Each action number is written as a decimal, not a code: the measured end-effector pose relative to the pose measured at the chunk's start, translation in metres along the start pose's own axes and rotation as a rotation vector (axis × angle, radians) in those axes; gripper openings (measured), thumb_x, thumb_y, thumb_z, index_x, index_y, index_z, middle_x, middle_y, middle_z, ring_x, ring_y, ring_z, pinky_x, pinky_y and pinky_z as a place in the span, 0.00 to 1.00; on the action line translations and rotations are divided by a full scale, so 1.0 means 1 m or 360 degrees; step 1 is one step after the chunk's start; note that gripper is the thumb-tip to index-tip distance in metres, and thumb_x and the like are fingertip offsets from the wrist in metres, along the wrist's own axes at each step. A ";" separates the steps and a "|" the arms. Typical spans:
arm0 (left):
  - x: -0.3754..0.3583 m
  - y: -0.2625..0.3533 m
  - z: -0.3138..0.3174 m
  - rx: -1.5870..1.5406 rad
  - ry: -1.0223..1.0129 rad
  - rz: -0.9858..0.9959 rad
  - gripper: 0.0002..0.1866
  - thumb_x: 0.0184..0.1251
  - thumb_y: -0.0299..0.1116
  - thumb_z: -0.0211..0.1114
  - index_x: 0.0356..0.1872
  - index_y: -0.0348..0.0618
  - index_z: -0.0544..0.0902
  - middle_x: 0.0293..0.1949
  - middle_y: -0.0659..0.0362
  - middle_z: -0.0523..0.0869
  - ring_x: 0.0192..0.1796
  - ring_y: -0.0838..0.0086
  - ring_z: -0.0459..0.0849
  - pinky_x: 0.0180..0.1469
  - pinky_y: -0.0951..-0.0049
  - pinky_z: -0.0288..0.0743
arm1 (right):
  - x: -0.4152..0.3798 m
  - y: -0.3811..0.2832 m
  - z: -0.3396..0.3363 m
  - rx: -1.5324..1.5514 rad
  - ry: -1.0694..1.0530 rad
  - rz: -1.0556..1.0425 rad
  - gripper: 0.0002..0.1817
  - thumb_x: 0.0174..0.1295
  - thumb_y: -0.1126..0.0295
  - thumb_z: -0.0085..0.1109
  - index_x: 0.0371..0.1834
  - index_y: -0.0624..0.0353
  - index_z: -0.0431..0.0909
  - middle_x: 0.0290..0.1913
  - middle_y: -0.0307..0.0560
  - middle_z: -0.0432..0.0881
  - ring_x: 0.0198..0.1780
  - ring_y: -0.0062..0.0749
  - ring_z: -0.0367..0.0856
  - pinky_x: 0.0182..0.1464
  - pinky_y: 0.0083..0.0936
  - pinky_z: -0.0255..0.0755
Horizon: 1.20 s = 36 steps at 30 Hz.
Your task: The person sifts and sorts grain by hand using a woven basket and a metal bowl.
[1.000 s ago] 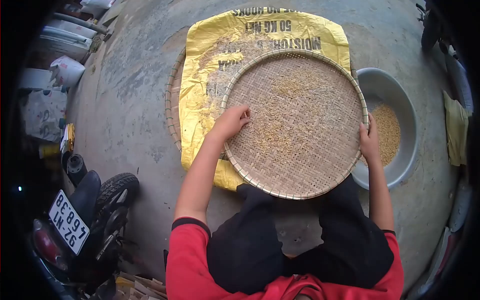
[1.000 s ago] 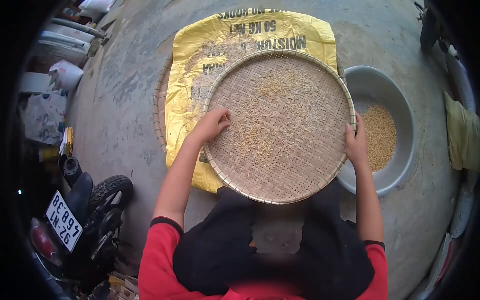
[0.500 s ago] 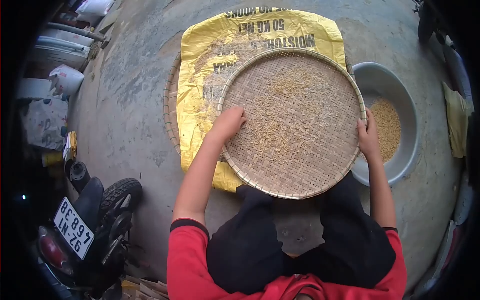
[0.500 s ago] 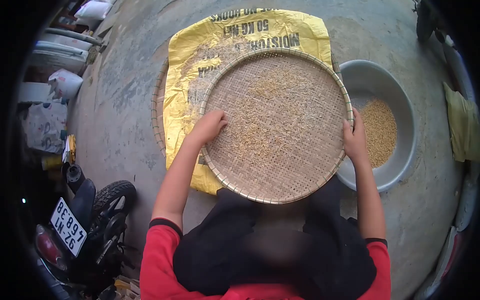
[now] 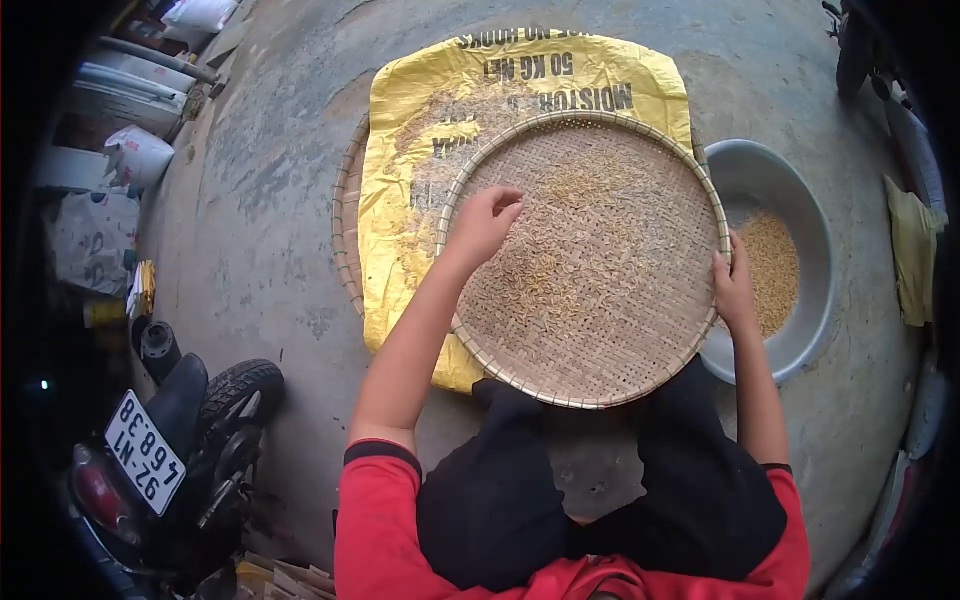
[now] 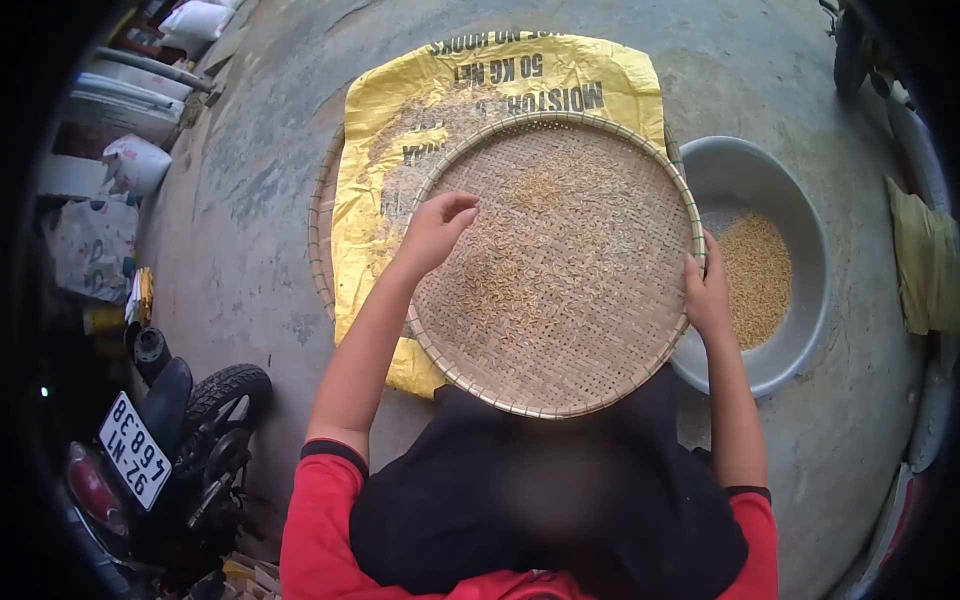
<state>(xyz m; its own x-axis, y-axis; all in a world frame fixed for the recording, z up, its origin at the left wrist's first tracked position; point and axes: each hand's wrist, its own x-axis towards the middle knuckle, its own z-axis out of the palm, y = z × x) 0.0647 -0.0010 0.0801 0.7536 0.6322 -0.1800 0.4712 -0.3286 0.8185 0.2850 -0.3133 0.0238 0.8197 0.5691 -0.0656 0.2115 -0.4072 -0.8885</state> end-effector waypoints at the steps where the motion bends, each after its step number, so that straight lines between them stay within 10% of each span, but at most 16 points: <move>1: -0.005 -0.009 -0.006 0.0017 -0.0005 -0.0004 0.13 0.63 0.31 0.61 0.47 0.39 0.80 0.44 0.53 0.84 0.47 0.68 0.82 0.50 0.73 0.74 | 0.000 0.002 0.001 0.0016 0.0000 0.0009 0.28 0.66 0.66 0.48 0.67 0.65 0.56 0.61 0.57 0.67 0.61 0.40 0.68 0.63 0.32 0.61; 30: -0.028 -0.057 0.018 0.0837 -0.0012 0.0499 0.07 0.58 0.30 0.63 0.32 0.37 0.77 0.33 0.51 0.79 0.41 0.54 0.76 0.45 0.61 0.70 | 0.002 0.007 0.001 -0.0037 0.0027 -0.0069 0.27 0.66 0.66 0.48 0.66 0.65 0.57 0.61 0.58 0.68 0.62 0.40 0.67 0.63 0.32 0.60; 36: -0.015 0.009 0.026 0.0019 -0.0143 0.0135 0.06 0.64 0.28 0.59 0.35 0.34 0.77 0.33 0.55 0.82 0.36 0.69 0.82 0.39 0.69 0.74 | 0.002 0.006 0.002 0.0049 0.0018 -0.0093 0.27 0.65 0.65 0.48 0.66 0.65 0.59 0.60 0.59 0.69 0.62 0.42 0.68 0.63 0.32 0.60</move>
<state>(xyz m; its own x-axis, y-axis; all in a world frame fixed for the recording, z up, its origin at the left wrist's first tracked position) 0.0700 -0.0316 0.0759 0.8289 0.5364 -0.1588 0.4089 -0.3872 0.8264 0.2868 -0.3137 0.0174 0.8125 0.5830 -0.0079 0.2430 -0.3509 -0.9044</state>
